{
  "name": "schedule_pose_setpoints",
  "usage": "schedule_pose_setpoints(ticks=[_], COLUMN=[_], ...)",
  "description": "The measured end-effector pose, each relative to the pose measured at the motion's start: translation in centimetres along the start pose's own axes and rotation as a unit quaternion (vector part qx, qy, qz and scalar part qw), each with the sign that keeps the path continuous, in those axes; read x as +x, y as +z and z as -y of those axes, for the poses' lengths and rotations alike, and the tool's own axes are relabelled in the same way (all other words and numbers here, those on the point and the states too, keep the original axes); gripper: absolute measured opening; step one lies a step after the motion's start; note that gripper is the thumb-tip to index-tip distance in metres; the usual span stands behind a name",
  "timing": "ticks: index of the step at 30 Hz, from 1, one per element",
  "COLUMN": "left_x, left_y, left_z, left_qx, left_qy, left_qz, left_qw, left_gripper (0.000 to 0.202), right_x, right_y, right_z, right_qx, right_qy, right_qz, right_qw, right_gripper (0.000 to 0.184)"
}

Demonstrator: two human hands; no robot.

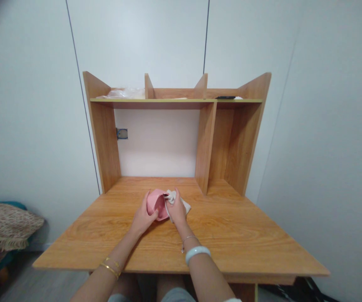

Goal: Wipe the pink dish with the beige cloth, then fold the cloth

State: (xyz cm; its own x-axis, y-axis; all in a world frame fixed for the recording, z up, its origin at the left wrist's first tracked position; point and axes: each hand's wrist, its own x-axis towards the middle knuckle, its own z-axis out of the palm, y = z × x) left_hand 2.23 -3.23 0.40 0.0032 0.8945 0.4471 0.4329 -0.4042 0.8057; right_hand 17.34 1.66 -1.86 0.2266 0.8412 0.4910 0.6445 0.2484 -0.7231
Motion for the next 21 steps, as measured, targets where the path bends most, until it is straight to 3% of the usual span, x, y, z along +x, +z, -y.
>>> schedule_pose_setpoints(ticks=[4, 9, 12, 16, 21], left_x=[0.1, 0.5, 0.6, 0.8, 0.6], left_y=[0.1, 1.0, 1.2, 1.0, 0.2], left_z=[0.1, 1.2, 1.7, 1.7, 0.5], left_qx=[-0.006, -0.1, -0.122, -0.12, -0.072], left_qy=[-0.011, -0.017, -0.017, 0.003, 0.003], left_qz=[0.0, 0.014, 0.031, 0.01, -0.007], left_qw=[1.0, 0.995, 0.992, 0.993, 0.997], left_gripper=[0.089, 0.1, 0.088, 0.07, 0.078], right_x=[-0.1, 0.0, -0.1, -0.5, -0.7], right_y=[-0.1, -0.1, -0.2, -0.4, -0.9], right_z=[0.1, 0.0, 0.2, 1.1, 2.0], right_qx=[0.044, 0.068, 0.068, 0.001, -0.091], right_qy=[-0.027, -0.03, -0.039, -0.015, 0.027], right_qz=[0.014, -0.019, -0.002, 0.001, -0.015], right_qw=[0.999, 0.997, 0.997, 1.0, 0.995], right_gripper=[0.057, 0.056, 0.057, 0.057, 0.062])
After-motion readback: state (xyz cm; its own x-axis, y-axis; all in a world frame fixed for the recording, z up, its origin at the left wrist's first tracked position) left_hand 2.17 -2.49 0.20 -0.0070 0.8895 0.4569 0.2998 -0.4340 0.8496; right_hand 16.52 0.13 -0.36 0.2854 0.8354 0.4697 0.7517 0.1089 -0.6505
